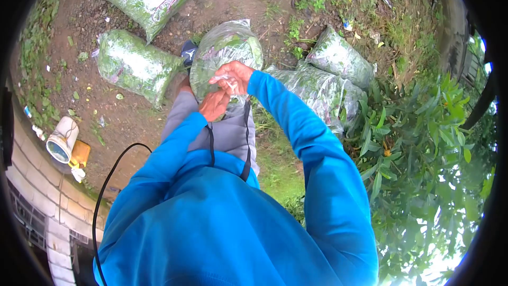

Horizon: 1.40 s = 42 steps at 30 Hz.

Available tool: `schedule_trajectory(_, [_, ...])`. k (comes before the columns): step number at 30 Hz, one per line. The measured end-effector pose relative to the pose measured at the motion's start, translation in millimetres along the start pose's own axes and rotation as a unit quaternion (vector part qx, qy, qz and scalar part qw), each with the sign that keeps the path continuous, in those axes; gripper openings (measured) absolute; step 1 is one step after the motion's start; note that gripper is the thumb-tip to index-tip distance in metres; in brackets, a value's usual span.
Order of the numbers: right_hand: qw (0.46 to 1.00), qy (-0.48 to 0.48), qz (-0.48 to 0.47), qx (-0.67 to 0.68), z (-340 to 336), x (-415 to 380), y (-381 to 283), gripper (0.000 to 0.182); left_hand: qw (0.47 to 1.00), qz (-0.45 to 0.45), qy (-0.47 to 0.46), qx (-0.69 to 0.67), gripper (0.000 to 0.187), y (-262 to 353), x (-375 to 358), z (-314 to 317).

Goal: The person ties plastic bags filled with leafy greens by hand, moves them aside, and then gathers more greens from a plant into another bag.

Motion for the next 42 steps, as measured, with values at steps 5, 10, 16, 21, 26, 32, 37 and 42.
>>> schedule_trajectory(5, [0.989,0.009,-0.136,0.057,-48.7,5.7,27.5,0.029,0.900,-0.233,-0.149,-0.337,0.024,-17.0,-10.8,3.4])
schedule_trajectory(10, [0.932,0.118,-0.269,-0.212,-57.1,-12.1,34.5,0.021,0.823,-0.339,-0.129,-0.437,0.018,-1.3,-17.8,8.1])
schedule_trajectory(16, [0.710,0.219,-0.403,-0.535,-49.8,-37.9,42.0,0.042,0.810,-0.356,-0.065,-0.462,0.016,-1.1,-7.9,9.9])
schedule_trajectory(21, [0.557,0.260,-0.477,-0.628,-54.2,-40.0,52.4,0.038,0.857,-0.355,-0.095,-0.361,0.017,5.5,4.8,9.6])
schedule_trajectory(26, [0.542,0.317,-0.465,-0.624,-61.3,-36.8,60.5,0.031,0.871,-0.360,-0.104,-0.318,0.019,12.8,15.1,12.5])
schedule_trajectory(32, [0.520,0.335,-0.459,-0.638,-71.8,-39.7,55.2,0.027,0.958,-0.217,-0.136,-0.127,0.020,26.3,20.8,5.3])
schedule_trajectory(37, [0.501,0.333,-0.469,-0.647,-71.3,-38.6,48.2,0.026,0.976,-0.091,-0.155,0.125,0.025,56.6,8.1,-4.3])
schedule_trajectory(42, [0.494,0.308,-0.466,-0.666,-70.2,-30.9,46.0,0.025,0.948,0.071,-0.107,0.292,0.022,58.7,9.2,-2.0])
Point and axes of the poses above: each hand's wrist, its own x-axis towards the middle knuckle, its own z-axis out of the palm, y = z × x, the point moved 7 cm from there along x, towards the middle knuckle, and after that the axes turned 8 degrees about -z, right-handed, at the moved point
